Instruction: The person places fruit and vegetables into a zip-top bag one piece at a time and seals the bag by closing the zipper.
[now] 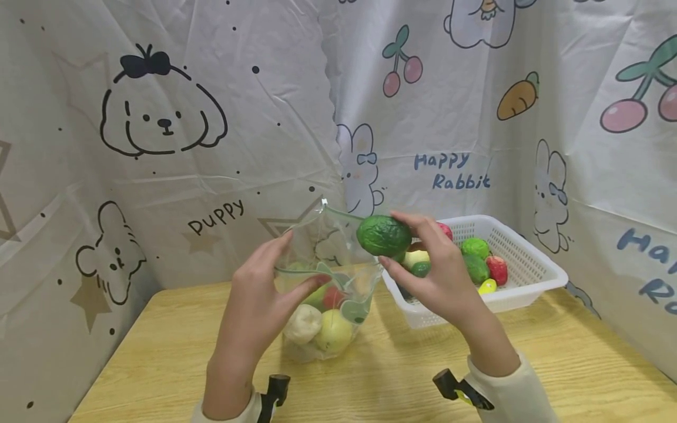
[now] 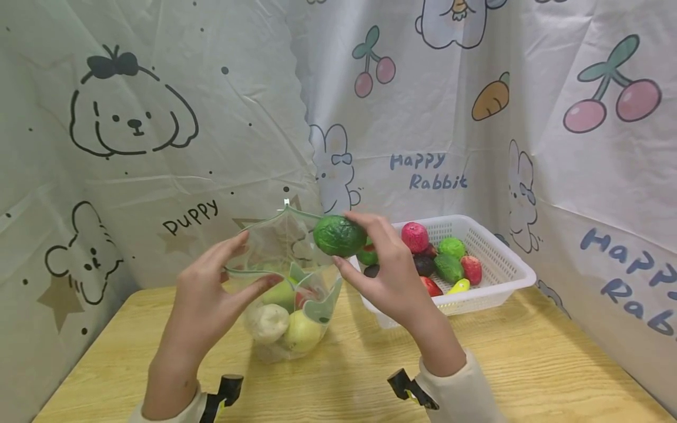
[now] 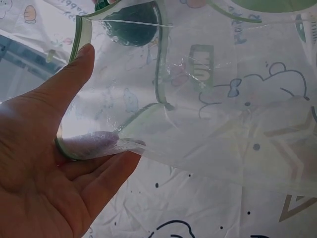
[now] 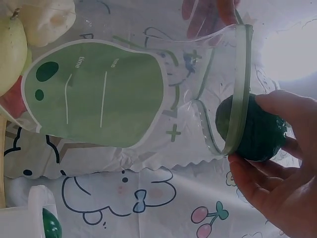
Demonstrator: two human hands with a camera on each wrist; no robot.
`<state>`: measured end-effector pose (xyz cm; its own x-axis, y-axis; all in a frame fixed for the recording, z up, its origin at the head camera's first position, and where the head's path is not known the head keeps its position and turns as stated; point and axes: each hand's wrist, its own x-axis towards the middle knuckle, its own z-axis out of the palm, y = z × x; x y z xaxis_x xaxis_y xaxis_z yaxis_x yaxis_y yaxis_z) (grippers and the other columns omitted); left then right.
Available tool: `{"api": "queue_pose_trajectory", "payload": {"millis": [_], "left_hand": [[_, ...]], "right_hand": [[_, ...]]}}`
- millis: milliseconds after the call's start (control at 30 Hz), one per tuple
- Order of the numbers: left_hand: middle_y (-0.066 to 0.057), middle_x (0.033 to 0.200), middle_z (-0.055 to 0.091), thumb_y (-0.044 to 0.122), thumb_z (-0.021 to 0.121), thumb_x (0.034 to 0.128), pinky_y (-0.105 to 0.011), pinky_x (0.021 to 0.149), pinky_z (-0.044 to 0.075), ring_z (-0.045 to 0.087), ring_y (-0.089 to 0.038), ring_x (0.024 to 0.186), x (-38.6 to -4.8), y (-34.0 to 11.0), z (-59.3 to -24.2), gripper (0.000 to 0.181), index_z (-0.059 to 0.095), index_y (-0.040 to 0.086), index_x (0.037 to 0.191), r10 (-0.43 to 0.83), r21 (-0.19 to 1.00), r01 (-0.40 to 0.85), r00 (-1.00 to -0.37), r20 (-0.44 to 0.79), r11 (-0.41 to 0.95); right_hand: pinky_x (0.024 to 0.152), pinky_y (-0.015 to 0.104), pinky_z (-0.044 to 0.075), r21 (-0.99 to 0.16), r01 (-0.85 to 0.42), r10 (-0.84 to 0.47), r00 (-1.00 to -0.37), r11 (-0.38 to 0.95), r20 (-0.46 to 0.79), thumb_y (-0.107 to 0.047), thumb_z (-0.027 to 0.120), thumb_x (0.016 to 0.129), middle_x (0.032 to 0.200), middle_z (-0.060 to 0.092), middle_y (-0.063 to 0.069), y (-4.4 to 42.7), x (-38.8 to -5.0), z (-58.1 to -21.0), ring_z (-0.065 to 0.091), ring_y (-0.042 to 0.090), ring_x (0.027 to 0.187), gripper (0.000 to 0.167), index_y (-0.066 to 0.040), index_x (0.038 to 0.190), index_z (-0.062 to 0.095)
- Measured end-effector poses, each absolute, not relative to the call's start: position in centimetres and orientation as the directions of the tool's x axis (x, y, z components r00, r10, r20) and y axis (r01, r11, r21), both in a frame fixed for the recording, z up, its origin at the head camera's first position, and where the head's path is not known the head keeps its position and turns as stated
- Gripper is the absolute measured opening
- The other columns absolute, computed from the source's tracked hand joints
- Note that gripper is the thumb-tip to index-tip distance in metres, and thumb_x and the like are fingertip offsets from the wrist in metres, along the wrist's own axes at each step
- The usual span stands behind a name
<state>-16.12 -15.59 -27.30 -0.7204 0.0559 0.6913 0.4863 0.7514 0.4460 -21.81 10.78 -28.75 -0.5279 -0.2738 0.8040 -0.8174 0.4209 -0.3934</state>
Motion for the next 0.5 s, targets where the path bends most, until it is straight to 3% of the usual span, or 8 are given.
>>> {"api": "queue_pose_trajectory", "payload": {"millis": [500], "left_hand": [[-0.016,0.139,0.061,0.038,0.089,0.0762,-0.050,0.107,0.049,0.059,-0.033,0.126,-16.00,-15.45,-27.17,0.086,0.054,-0.001,0.144,0.065,0.442,0.479,-0.730,0.680,0.758]], "right_hand": [[0.088,0.036,0.056,-0.382,-0.816,-0.318,-0.536,0.434,0.782,-0.011,0.081,0.087,0.140,0.057,0.004,10.59,-21.73,-28.80,0.058,0.016,0.119,0.070,-0.015,0.149,0.051]]}}
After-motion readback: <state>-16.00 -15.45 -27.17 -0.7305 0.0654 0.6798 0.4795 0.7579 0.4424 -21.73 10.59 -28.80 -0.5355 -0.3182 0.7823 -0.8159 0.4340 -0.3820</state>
